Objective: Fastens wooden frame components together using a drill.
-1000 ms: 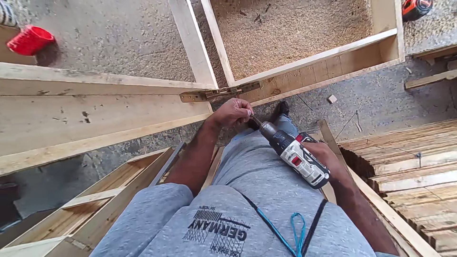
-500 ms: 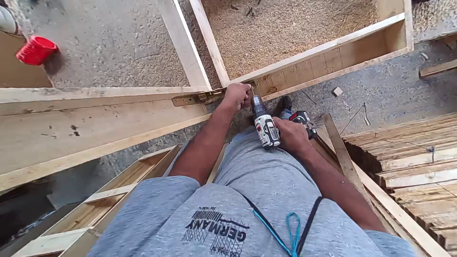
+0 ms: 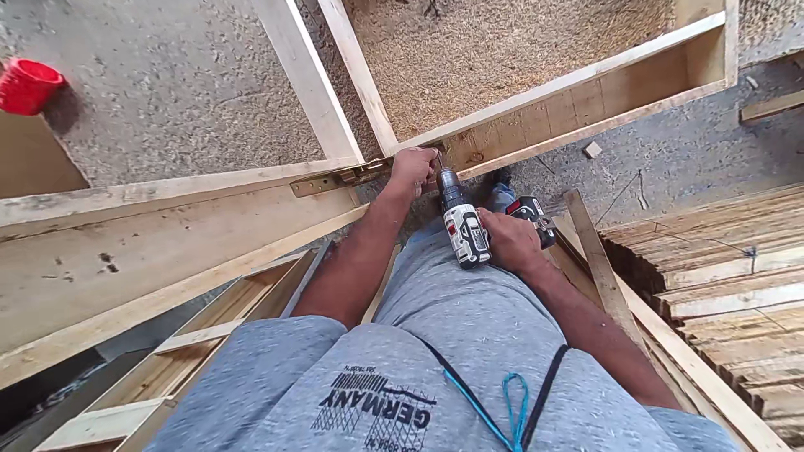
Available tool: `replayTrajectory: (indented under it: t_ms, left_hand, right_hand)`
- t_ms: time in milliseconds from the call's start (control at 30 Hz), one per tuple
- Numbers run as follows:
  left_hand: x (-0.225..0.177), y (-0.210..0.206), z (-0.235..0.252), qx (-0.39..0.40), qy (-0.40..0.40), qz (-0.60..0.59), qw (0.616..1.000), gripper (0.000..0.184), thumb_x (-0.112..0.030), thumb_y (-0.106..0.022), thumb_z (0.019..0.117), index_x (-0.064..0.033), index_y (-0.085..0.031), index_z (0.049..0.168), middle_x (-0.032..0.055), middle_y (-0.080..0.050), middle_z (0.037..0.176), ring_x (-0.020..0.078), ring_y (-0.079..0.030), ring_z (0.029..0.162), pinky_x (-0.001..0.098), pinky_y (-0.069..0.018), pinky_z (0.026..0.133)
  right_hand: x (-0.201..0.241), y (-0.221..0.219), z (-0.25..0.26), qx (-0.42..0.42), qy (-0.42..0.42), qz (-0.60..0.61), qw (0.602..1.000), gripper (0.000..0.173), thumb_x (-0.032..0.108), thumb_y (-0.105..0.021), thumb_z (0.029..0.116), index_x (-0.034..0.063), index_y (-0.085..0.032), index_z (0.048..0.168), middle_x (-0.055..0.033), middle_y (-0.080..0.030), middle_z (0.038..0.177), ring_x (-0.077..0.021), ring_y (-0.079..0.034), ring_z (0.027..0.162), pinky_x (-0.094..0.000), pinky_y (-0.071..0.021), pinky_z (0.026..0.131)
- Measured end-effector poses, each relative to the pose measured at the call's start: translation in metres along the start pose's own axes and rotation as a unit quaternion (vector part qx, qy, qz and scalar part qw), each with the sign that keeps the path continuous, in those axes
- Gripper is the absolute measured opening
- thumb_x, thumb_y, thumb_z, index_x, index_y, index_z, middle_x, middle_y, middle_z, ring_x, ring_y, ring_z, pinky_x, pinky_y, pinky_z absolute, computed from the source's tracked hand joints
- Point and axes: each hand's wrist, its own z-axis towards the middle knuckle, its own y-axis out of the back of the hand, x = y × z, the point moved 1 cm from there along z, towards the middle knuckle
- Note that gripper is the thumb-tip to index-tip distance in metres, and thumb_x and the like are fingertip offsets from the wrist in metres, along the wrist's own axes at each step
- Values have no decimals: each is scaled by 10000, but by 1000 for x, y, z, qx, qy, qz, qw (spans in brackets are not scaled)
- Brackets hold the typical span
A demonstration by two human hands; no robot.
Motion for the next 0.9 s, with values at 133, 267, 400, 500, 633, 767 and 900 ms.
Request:
replayTrajectory:
  t_ms: [133, 267, 400, 500, 633, 767, 900]
  left_hand:
    - [4, 0, 2, -3, 4, -7, 1000, 145, -255, -599, 1024, -136, -677, 995, -38, -568, 687, 39, -414, 456, 185, -316, 409]
    - [6, 5, 6, 48, -11, 13, 999, 278, -311, -522, 1085, -97, -695, 1043, -6, -665, 800, 69, -536, 563, 226, -436, 510]
    - [14, 8, 15, 94, -30, 52, 994, 293, -331, -560, 1071, -92, -729, 1083, 21, -725, 875, 94, -597, 628, 271, -493, 575]
    - [11, 7, 17, 83, -13, 43, 996, 293, -325, -576, 1065, -72, -724, 1072, 30, -752, 894, 111, -675, 695, 307, -569, 660]
    - [12, 9, 17, 68, -19, 83, 994, 392, -421, -567, 1057, -86, -754, 977, 36, -759, 871, 137, -701, 746, 374, -584, 730]
    - [18, 21, -1, 59, -130, 168, 975, 376, -442, -564, 1044, -141, -789, 1052, 28, -749, 898, 142, -705, 837, 433, -579, 821]
    - [21, 24, 3, 96, -158, 172, 968, 394, -513, -637, 979, -145, -777, 956, 8, -727, 833, 123, -692, 792, 424, -578, 784]
  right_hand:
    - [1, -4, 1, -8, 4, -6, 1000, 376, 220, -522, 973, 89, -669, 1293, -160, -736, 894, -359, -731, 752, -528, -558, 575]
    - [10, 0, 5, -6, -25, -24, 999, 302, 140, -497, 988, 80, -682, 1219, -161, -734, 869, -358, -734, 733, -515, -563, 561]
    - [14, 2, 7, -6, -31, -27, 999, 245, 110, -510, 978, 57, -691, 1134, -166, -731, 838, -359, -730, 698, -507, -557, 531]
    - [13, 5, 11, -10, -15, -34, 999, 152, 102, -518, 957, 54, -661, 973, -155, -698, 775, -348, -717, 671, -493, -543, 505]
    - [14, 6, 18, -9, -1, -51, 999, 177, 104, -534, 937, 59, -679, 1029, -144, -696, 765, -330, -712, 655, -467, -541, 498]
    - [17, 8, 21, 2, -8, -63, 998, 241, 114, -527, 945, 53, -692, 1109, -144, -691, 762, -329, -701, 647, -460, -536, 504]
    - [18, 8, 22, 9, 1, -69, 998, 131, 115, -523, 940, 59, -639, 916, -137, -654, 712, -325, -685, 625, -454, -526, 490]
